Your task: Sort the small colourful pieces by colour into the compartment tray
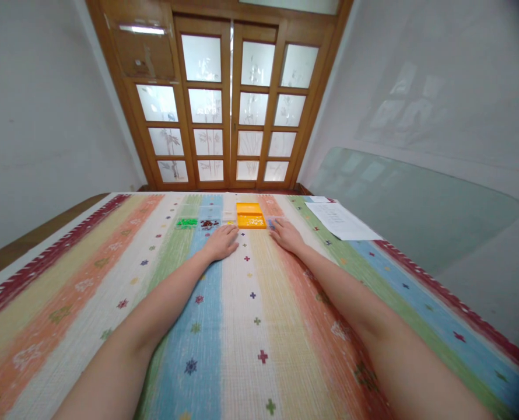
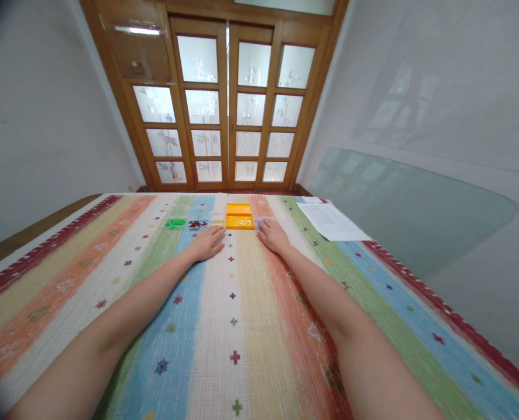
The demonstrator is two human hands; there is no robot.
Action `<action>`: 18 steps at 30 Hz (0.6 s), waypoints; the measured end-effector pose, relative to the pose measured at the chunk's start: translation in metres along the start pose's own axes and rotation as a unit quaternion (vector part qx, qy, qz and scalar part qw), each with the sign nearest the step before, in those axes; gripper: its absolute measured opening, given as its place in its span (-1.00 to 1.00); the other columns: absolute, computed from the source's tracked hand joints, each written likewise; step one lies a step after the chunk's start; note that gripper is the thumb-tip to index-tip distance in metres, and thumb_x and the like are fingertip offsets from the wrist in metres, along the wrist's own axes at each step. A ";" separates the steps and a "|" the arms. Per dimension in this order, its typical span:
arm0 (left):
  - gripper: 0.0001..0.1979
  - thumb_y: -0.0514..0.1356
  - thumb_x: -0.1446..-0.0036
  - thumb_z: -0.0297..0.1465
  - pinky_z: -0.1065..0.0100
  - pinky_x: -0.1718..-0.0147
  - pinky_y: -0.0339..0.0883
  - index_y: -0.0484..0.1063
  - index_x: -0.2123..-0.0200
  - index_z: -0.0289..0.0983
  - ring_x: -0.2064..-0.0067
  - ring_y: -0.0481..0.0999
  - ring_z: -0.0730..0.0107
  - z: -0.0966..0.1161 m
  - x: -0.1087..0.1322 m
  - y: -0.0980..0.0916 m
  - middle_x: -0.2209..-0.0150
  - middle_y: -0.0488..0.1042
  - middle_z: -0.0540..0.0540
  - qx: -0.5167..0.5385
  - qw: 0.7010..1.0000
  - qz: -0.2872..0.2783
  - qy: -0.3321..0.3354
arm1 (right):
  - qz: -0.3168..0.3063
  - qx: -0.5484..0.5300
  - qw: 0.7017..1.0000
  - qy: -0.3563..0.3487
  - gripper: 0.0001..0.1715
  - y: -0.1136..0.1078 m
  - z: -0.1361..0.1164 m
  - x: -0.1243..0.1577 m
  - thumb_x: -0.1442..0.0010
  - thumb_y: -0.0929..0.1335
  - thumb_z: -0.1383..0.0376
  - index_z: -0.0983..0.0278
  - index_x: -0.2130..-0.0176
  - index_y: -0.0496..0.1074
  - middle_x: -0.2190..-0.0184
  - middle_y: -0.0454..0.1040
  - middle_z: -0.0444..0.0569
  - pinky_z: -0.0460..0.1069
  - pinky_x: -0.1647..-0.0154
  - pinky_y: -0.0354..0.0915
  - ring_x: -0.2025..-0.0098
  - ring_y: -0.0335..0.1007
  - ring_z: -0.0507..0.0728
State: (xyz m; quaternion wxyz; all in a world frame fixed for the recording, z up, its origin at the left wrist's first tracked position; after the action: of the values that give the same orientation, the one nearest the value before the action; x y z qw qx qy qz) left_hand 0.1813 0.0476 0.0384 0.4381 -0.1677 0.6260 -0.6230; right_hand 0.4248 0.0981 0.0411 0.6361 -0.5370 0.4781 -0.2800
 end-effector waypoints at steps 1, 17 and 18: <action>-0.41 0.15 -0.36 -0.21 0.00 -0.47 -0.01 0.29 -0.40 -0.23 -0.47 0.20 -0.02 0.000 -0.002 0.001 -0.45 0.25 -0.26 -0.001 1.000 -0.001 0.000 | -0.004 0.000 1.000 -0.001 -0.39 0.000 0.000 -0.001 -0.46 0.29 0.13 0.29 -0.38 0.35 -0.34 0.37 0.23 0.16 -0.39 0.15 -0.38 0.25 0.32; -0.47 0.08 -0.40 -0.13 -0.09 -0.42 0.01 0.35 -0.36 -0.13 -0.43 0.24 -0.05 0.004 -0.023 0.012 -0.42 0.30 -0.23 -0.024 1.000 0.006 -0.018 | -0.011 -0.088 0.980 0.180 -0.61 0.013 0.029 -0.116 -0.41 0.30 0.15 0.22 -0.06 0.60 0.05 0.67 0.12 0.01 0.04 0.35 0.07 0.57 0.23; -0.47 0.07 -0.41 -0.13 -0.09 -0.42 0.02 0.35 -0.35 -0.14 -0.42 0.24 -0.04 0.005 -0.023 0.011 -0.42 0.31 -0.23 -0.021 1.000 0.007 -0.015 | -0.018 -0.099 0.976 0.193 -0.60 0.018 0.028 -0.123 -0.39 0.32 0.14 0.23 -0.10 0.58 0.03 0.66 0.13 0.01 0.04 0.36 0.07 0.57 0.22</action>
State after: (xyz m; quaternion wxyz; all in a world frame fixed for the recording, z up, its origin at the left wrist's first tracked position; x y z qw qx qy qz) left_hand 0.2016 0.0633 0.0364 0.4479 -0.1822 0.6337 -0.6038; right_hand 0.4005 0.2212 0.0612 0.4705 -0.5418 0.6072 -0.3410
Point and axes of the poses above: each hand's wrist, its own x-axis away from the middle knuckle, its own y-axis out of the palm, z = x × y, the point moved 10 cm from there along -x, towards the middle knuckle
